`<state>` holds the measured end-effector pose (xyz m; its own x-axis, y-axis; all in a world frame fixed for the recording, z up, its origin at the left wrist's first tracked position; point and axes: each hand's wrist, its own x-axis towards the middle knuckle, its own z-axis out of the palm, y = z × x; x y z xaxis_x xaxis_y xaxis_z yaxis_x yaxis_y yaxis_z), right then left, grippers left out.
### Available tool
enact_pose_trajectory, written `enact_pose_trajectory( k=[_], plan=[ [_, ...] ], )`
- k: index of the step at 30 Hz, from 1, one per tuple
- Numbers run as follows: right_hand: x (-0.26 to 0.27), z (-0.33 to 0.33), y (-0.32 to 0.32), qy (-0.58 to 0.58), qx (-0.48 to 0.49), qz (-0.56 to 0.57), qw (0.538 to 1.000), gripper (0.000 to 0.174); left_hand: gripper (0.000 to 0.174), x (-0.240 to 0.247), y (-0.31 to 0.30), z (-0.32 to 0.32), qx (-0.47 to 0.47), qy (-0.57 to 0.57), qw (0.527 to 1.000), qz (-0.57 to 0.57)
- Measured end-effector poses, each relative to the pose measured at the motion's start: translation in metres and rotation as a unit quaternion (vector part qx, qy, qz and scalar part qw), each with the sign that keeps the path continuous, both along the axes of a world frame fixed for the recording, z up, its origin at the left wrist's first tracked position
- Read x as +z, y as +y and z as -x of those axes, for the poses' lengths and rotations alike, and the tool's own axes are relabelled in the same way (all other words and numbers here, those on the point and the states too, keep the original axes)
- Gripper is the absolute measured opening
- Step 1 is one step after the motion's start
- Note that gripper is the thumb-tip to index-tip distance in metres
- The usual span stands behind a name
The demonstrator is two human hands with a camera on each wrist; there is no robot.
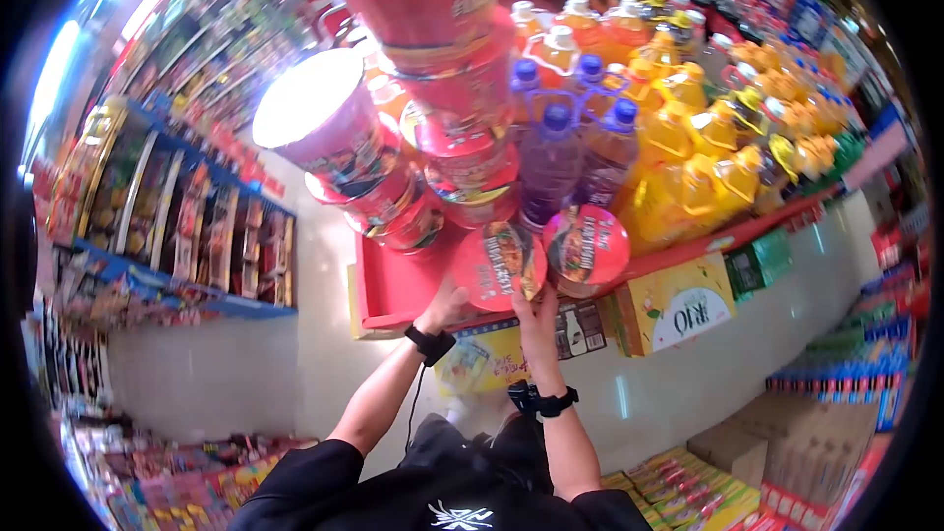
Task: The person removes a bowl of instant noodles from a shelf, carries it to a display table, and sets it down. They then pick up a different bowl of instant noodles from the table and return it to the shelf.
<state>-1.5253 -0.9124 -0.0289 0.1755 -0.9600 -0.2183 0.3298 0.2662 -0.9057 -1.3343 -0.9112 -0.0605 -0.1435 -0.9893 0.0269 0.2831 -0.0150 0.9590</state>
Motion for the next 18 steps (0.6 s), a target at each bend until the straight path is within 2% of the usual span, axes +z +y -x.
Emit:
enact_pose_trajectory(
  k=[2,4,7,8,9,10,12,14,16,17,18],
  plan=[
    [-0.007,0.004,-0.003,-0.012,-0.006,0.019,1.000,0.070,0.093,-0.010,-0.001,0.004,0.034,-0.034,0.998,0.031],
    [-0.001,0.008,-0.004,-0.054,0.039,-0.006,0.998,0.070,0.102,-0.008,0.000,0.011,0.062,-0.060,0.996,0.037],
    [0.010,0.011,0.000,-0.048,0.059,-0.067,0.995,0.067,0.095,0.028,0.008,0.014,0.096,-0.078,0.992,0.026],
    [-0.013,0.010,0.000,-0.043,0.045,-0.001,0.998,0.060,0.092,0.039,0.013,0.017,0.112,-0.073,0.991,0.021],
    [-0.018,0.015,0.001,-0.089,0.079,-0.007,0.993,0.061,0.090,0.037,0.016,0.022,0.133,-0.077,0.987,0.044],
    [-0.015,0.015,0.004,-0.139,0.104,-0.007,0.985,0.062,0.090,0.044,0.023,0.024,0.160,-0.129,0.975,0.086],
    [-0.003,0.020,0.029,-0.097,0.170,0.025,0.980,0.063,0.088,0.066,0.049,0.026,0.197,-0.145,0.962,0.121],
    [-0.011,0.031,0.058,0.056,0.219,0.100,0.969,0.069,0.085,0.091,0.085,0.021,0.194,-0.158,0.960,0.128],
    [0.010,0.034,0.081,0.041,0.325,0.132,0.936,0.073,0.081,0.104,0.131,0.020,0.183,-0.049,0.977,0.100],
    [0.022,0.032,0.097,0.043,0.344,0.111,0.931,0.075,0.082,0.110,0.157,0.021,0.178,-0.013,0.981,0.076],
    [0.053,0.019,0.115,-0.010,0.348,0.094,0.933,0.080,0.084,0.119,0.185,0.020,0.174,0.022,0.983,0.052]
  ],
)
